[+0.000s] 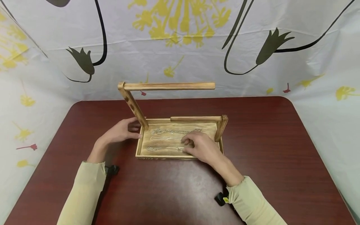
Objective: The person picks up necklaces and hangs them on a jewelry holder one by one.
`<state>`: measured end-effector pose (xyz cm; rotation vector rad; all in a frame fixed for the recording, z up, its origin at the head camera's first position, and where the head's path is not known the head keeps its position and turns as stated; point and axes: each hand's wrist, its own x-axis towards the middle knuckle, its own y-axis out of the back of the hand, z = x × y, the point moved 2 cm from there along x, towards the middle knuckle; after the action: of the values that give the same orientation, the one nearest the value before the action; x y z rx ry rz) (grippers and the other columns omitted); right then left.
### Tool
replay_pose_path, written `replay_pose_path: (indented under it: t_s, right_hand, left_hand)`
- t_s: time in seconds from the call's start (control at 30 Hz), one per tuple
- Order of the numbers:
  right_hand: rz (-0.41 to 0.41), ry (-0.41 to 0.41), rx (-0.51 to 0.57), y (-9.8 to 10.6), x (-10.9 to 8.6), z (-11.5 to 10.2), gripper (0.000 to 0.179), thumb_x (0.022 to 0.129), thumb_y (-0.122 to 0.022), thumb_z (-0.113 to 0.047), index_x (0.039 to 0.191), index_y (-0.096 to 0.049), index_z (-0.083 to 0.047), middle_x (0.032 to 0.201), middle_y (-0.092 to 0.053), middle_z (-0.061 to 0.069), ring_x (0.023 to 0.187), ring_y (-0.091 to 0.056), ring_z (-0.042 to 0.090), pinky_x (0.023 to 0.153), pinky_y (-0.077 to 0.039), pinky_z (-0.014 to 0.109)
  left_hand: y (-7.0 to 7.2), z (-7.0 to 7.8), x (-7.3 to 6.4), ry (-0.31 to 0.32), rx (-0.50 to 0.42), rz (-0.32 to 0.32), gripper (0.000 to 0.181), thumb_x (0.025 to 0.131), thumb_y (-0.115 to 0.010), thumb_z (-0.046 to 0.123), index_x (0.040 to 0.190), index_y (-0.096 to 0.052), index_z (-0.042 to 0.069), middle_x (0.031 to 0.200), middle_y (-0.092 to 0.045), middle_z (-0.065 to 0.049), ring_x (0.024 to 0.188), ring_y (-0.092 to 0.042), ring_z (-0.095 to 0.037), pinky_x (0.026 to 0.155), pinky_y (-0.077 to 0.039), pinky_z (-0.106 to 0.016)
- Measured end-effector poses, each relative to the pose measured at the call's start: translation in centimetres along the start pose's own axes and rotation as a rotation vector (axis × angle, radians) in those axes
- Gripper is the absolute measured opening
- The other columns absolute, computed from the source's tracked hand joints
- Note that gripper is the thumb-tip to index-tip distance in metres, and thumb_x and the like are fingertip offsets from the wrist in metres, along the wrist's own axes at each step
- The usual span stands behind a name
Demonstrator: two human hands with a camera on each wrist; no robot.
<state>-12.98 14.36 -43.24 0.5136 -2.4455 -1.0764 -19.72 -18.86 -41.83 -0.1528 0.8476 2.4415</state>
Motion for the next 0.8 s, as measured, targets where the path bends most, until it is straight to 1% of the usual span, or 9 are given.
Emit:
replay_pose_path:
  t_s: [0.17,0.27,0.4,0.5,0.63,0.8]
  right_hand:
    - [-0.058,-0.086,0.012,-0.6,0.5,-0.3,0.022,0.078,-0.087,-0.019,0.097,-0.076,-0.018,0.083,-0.067,-0.011,0.076,-0.062,0.004,0.069,-0.05,0.027]
    - [-0.076,-0.11,0.022,-0.8,0.8,-0.6,0.019,0.078,-0.087,-0.02,0.094,-0.076,-0.019,0.081,-0.067,-0.012,0.075,-0.062,0.003,0.069,-0.05,0.026]
    - [-0.075,-0.128,0.025,-1.0,1.0,-0.9,0.016,0.077,-0.087,-0.02,0.089,-0.076,-0.019,0.079,-0.066,-0.011,0.073,-0.062,0.006,0.068,-0.05,0.026]
    - [-0.071,-0.169,0.007,-1.1,1.1,-1.1,0.016,0.076,-0.088,-0.021,0.086,-0.076,-0.02,0.077,-0.064,-0.012,0.072,-0.06,0.006,0.067,-0.048,0.026]
    - [-0.08,-0.207,-0.012,-1.3,1.2,-1.3,0.014,0.076,-0.088,-0.022,0.084,-0.076,-0.021,0.075,-0.064,-0.013,0.069,-0.058,0.003,0.065,-0.048,0.025]
    - [-0.072,-0.231,-0.022,-1.6,1.3,-1.3,0.014,0.075,-0.088,-0.02,0.082,-0.076,-0.022,0.072,-0.063,-0.015,0.066,-0.057,0.0,0.062,-0.048,0.025]
  left_hand:
    - [0.1,0.3,0.3,0.005,0.009,-0.021,0.081,0.087,-0.079,0.014,0.154,-0.034,0.008,0.143,-0.051,-0.02,0.127,-0.054,-0.036,0.1,-0.047,-0.045]
    - [0.1,0.3,0.5,0.001,0.024,-0.026,0.081,0.087,-0.079,0.013,0.154,-0.033,0.006,0.142,-0.051,-0.021,0.127,-0.053,-0.036,0.1,-0.047,-0.045]
    - [0.0,0.2,0.8,0.0,0.03,-0.03,0.082,0.086,-0.079,0.012,0.154,-0.033,0.004,0.141,-0.051,-0.022,0.126,-0.053,-0.037,0.101,-0.046,-0.044]
    - [0.1,0.2,0.9,-0.007,0.022,-0.043,0.083,0.086,-0.079,0.011,0.154,-0.032,0.004,0.139,-0.052,-0.022,0.124,-0.055,-0.037,0.099,-0.047,-0.044]
    - [0.3,0.3,1.1,-0.018,0.027,-0.066,0.084,0.086,-0.079,0.009,0.153,-0.031,0.003,0.136,-0.054,-0.022,0.12,-0.057,-0.036,0.097,-0.049,-0.044]
    - [0.5,0.4,1.3,-0.015,0.009,-0.088,0.083,0.085,-0.079,0.007,0.153,-0.031,0.003,0.135,-0.054,-0.023,0.12,-0.057,-0.037,0.098,-0.048,-0.045]
